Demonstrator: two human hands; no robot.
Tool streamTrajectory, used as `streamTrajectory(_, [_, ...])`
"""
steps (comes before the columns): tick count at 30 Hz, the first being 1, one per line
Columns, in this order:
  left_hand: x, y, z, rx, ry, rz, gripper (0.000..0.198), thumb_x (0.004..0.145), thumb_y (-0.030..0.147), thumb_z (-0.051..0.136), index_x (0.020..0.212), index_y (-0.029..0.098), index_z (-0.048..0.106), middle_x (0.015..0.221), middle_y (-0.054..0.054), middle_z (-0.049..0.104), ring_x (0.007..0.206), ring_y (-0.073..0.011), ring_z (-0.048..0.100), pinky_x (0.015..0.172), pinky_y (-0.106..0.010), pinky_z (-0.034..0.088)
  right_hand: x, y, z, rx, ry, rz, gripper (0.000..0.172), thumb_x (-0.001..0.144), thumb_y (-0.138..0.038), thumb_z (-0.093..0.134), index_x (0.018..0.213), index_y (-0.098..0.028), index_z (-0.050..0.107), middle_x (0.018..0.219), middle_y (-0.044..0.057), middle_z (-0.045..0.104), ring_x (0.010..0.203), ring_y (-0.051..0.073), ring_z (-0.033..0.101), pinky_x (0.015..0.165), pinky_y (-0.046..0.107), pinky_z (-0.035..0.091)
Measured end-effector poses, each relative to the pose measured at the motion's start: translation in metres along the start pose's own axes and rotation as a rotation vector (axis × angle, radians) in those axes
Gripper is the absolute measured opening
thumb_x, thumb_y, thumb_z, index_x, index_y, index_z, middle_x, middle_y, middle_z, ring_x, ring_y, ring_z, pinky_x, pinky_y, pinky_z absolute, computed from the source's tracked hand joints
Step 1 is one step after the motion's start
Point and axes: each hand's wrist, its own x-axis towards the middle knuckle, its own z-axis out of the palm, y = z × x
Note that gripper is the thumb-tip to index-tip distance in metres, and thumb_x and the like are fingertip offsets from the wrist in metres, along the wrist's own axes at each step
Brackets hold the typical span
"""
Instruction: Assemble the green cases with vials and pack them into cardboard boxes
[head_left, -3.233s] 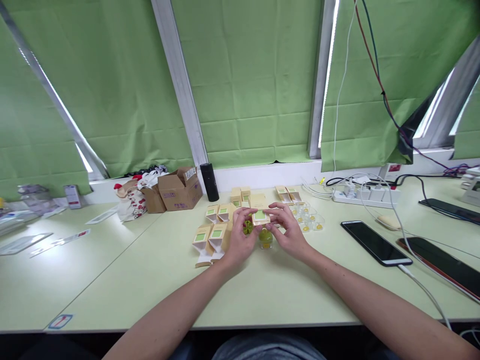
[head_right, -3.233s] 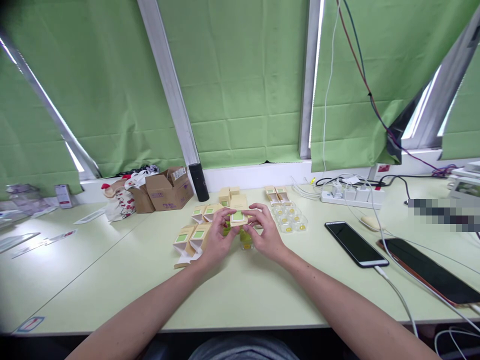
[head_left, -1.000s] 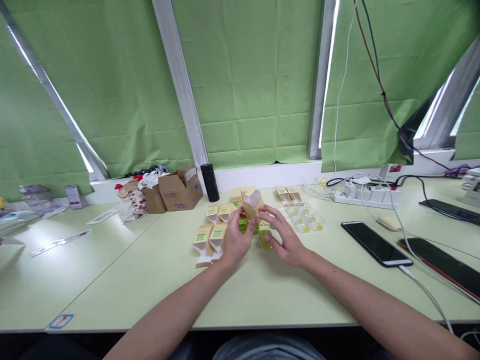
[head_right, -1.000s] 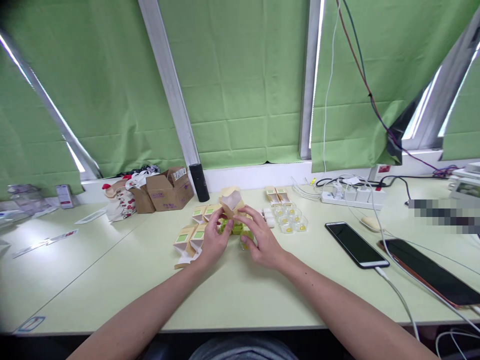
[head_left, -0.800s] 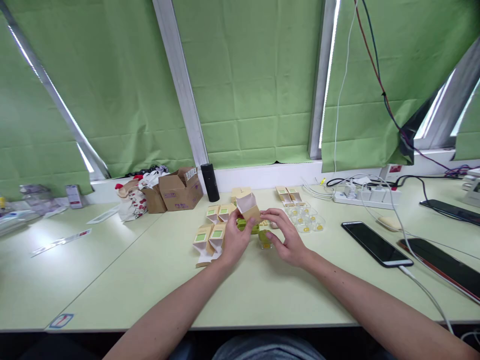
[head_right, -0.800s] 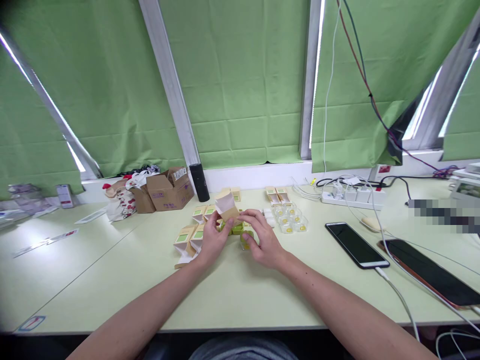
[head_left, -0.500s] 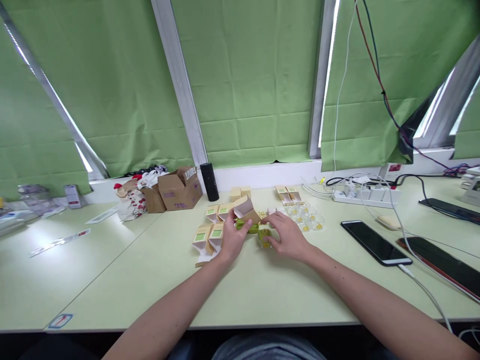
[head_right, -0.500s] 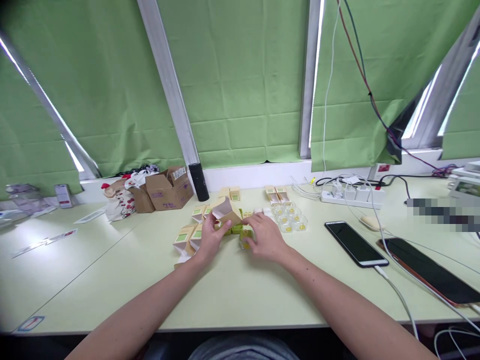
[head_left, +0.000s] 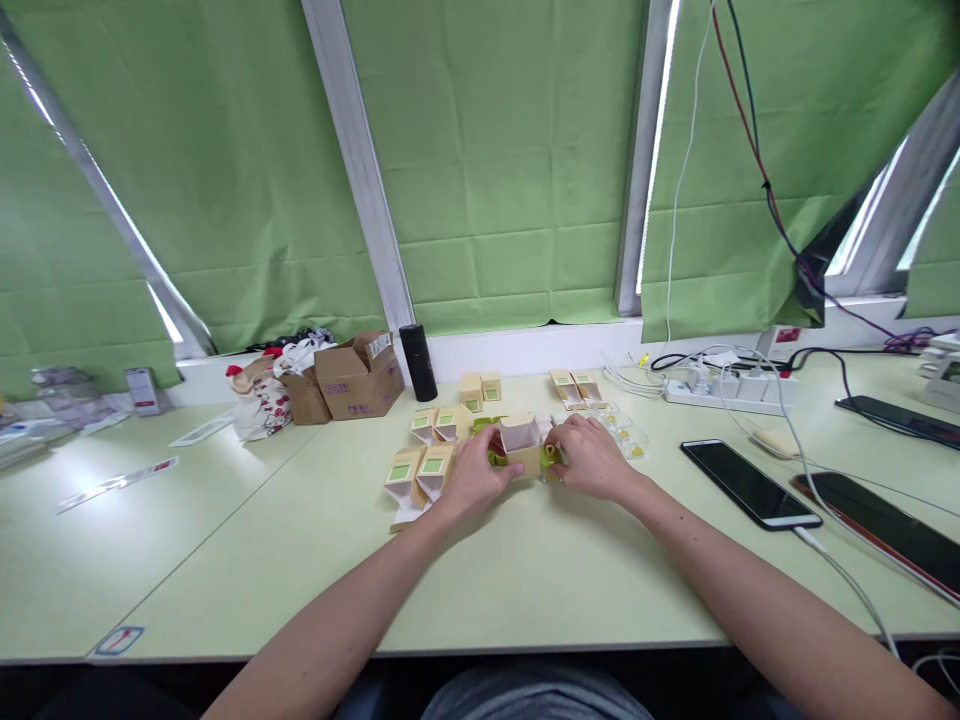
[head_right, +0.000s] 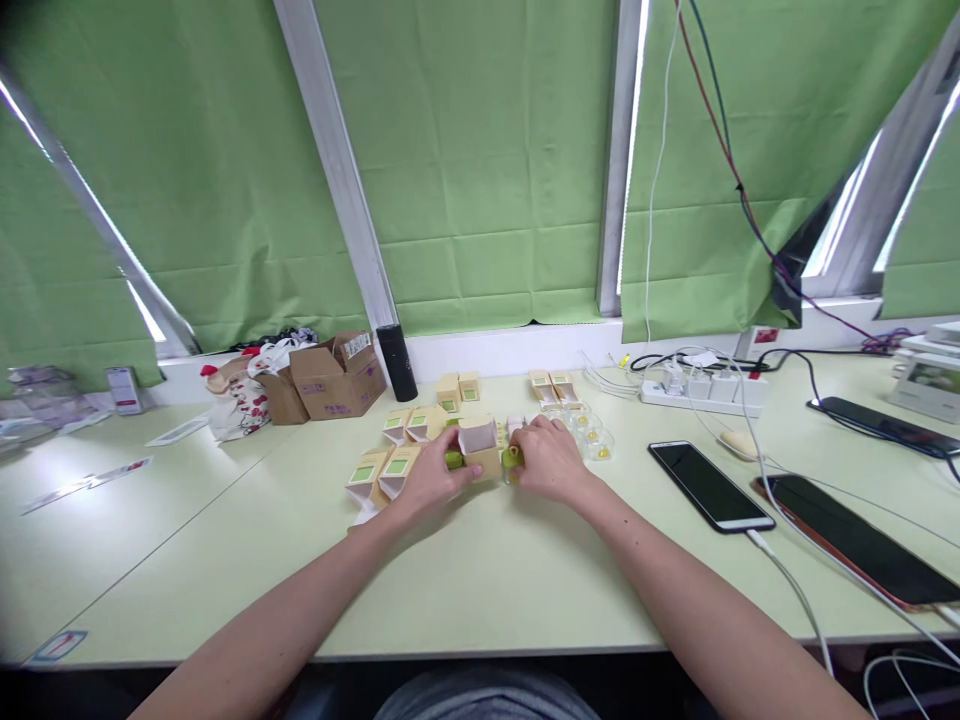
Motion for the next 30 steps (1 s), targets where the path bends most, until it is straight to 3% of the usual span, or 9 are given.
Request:
streamTrajectory(4, [-0.003,0.011,-0.002,0.156,-0.187,-0.049,0.039,0.075,0.034,0.084,0.107,0.02,0.069,0.107,-0.009,0.077,0.1,-0.0317,0.069,0.089,-0.04,0.049,0.0,-0.006,-0.012,-0.012,-0.103,0.078,0.02,0.078,-0.021,0.081,0.098,-0.02,0.077,0.101,0.011,0.078,0.109,0.031,0.066,0.087,0.037,0.044])
streamTrajectory(7, [-0.005,0.015,-0.001,0.22,-0.226,-0.066,0.035,0.073,0.033,0.086,0.102,0.022,0.069,0.106,-0.009,0.077,0.1,-0.0344,0.068,0.094,-0.042,0.047,0.0,-0.009,-0.016,-0.017,-0.118,0.081,0.02,0.08,-0.02,0.08,0.099,-0.021,0.077,0.099,0.01,0.078,0.108,0.031,0.066,0.086,0.036,0.043])
streamTrajectory(10, [-0.007,0.014,0.0,0.193,-0.238,-0.057,0.048,0.067,0.034,0.091,0.107,0.022,0.068,0.111,-0.011,0.075,0.105,-0.0371,0.067,0.1,-0.046,0.046,-0.001,-0.008,-0.015,-0.021,-0.117,0.072,0.019,0.08,-0.02,0.079,0.099,-0.022,0.077,0.096,0.009,0.078,0.107,0.031,0.066,0.085,0.036,0.042])
streamTrajectory(13, [-0.007,0.011,0.0,0.074,-0.188,-0.009,0.062,0.073,0.042,0.09,0.124,0.022,0.061,0.122,-0.013,0.071,0.115,-0.0368,0.064,0.107,-0.048,0.044,0.0,-0.007,-0.012,-0.023,-0.117,0.069,0.018,0.08,-0.02,0.079,0.098,-0.021,0.076,0.094,0.009,0.078,0.106,0.031,0.066,0.085,0.036,0.041])
streamTrajectory(15, [-0.007,0.01,-0.001,-0.029,-0.103,0.045,0.056,0.084,0.045,0.081,0.128,0.022,0.055,0.126,-0.014,0.067,0.119,-0.0333,0.062,0.108,-0.048,0.045,0.0,-0.006,-0.011,-0.03,-0.113,0.066,0.019,0.08,-0.02,0.079,0.099,-0.021,0.075,0.095,0.009,0.078,0.106,0.031,0.066,0.085,0.036,0.041])
streamTrajectory(19, [-0.007,0.007,-0.003,-0.173,0.052,0.214,0.027,0.095,0.033,0.069,0.117,0.024,0.057,0.123,-0.011,0.062,0.119,-0.0265,0.062,0.105,-0.041,0.049,0.001,-0.004,-0.008,-0.044,-0.107,0.06,0.019,0.081,-0.021,0.081,0.098,-0.021,0.074,0.095,0.009,0.078,0.106,0.03,0.067,0.086,0.036,0.041])
streamTrajectory(22, [-0.008,0.006,-0.005,-0.147,0.078,0.296,0.009,0.096,0.029,0.067,0.101,0.022,0.066,0.126,-0.012,0.061,0.125,-0.0274,0.061,0.109,-0.042,0.049,0.001,-0.003,-0.006,-0.051,-0.11,0.054,0.018,0.081,-0.021,0.08,0.098,-0.021,0.074,0.094,0.008,0.078,0.106,0.031,0.067,0.086,0.036,0.041])
streamTrajectory(26, [-0.01,0.006,-0.003,-0.15,0.067,0.287,0.013,0.098,0.029,0.065,0.093,0.022,0.075,0.127,-0.013,0.069,0.126,-0.0283,0.065,0.111,-0.044,0.05,0.001,-0.003,-0.006,-0.062,-0.104,0.052,0.018,0.081,-0.021,0.079,0.098,-0.021,0.074,0.096,0.009,0.078,0.106,0.031,0.067,0.085,0.036,0.042])
streamTrajectory(30, [-0.009,0.005,0.002,-0.16,0.132,0.239,0.019,0.099,0.033,0.066,0.09,0.021,0.078,0.116,-0.013,0.077,0.116,-0.0283,0.072,0.105,-0.044,0.055,0.001,-0.003,-0.006,-0.06,-0.103,0.047,0.018,0.081,-0.021,0.078,0.098,-0.021,0.074,0.095,0.007,0.078,0.105,0.03,0.067,0.085,0.036,0.041])
